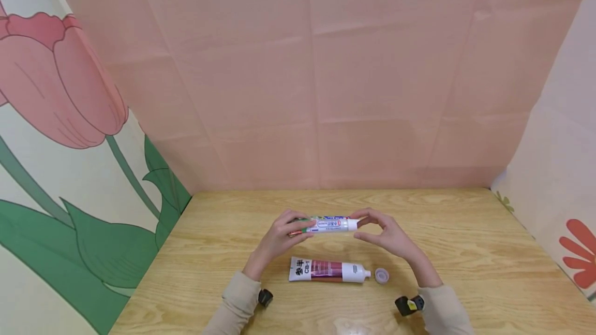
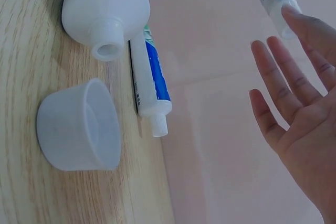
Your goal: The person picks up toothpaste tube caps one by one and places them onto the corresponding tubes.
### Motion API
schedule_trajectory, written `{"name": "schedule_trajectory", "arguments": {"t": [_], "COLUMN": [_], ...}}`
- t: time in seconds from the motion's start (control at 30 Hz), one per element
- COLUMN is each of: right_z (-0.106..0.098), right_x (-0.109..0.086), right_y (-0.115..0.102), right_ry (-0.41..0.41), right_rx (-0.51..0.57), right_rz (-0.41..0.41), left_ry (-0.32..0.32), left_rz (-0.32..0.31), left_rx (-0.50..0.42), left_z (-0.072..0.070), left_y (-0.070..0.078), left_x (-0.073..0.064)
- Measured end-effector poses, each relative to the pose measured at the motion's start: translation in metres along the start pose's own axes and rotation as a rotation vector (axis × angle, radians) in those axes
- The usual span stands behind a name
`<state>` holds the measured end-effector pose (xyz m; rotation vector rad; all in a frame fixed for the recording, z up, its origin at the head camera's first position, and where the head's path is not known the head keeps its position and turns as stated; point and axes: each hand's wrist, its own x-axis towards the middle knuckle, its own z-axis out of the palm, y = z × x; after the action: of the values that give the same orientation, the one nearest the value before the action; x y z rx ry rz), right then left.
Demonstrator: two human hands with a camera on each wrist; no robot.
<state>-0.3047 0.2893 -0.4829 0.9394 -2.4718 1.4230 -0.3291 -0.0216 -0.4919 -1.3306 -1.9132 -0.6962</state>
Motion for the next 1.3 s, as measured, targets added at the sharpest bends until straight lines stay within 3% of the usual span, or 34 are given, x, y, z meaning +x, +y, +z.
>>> {"name": "schedule_trajectory", "arguments": {"t": [0.63, 0.97, 1.3], "right_z": [-0.005, -0.007, -0.007], "right_x": [0.003, 0.005, 0.008], "right_y": [0.002, -0.031, -0.032], "right_ry": [-0.008, 0.003, -0.021], "right_rx": [-0.007, -0.054, -0.067], "right_rz": [0.021, 0.077, 0.084], "left_ry": [-0.013, -0.006, -0.02], "left_rz": [-0.014, 0.006, -0.002], "left_rx": [0.022, 0.019, 0.02], "left_z": [0.002, 0.005, 0.005], "left_y": [-0.001, -0.003, -0.002], "left_x": [0.002, 0.003, 0.003]}}
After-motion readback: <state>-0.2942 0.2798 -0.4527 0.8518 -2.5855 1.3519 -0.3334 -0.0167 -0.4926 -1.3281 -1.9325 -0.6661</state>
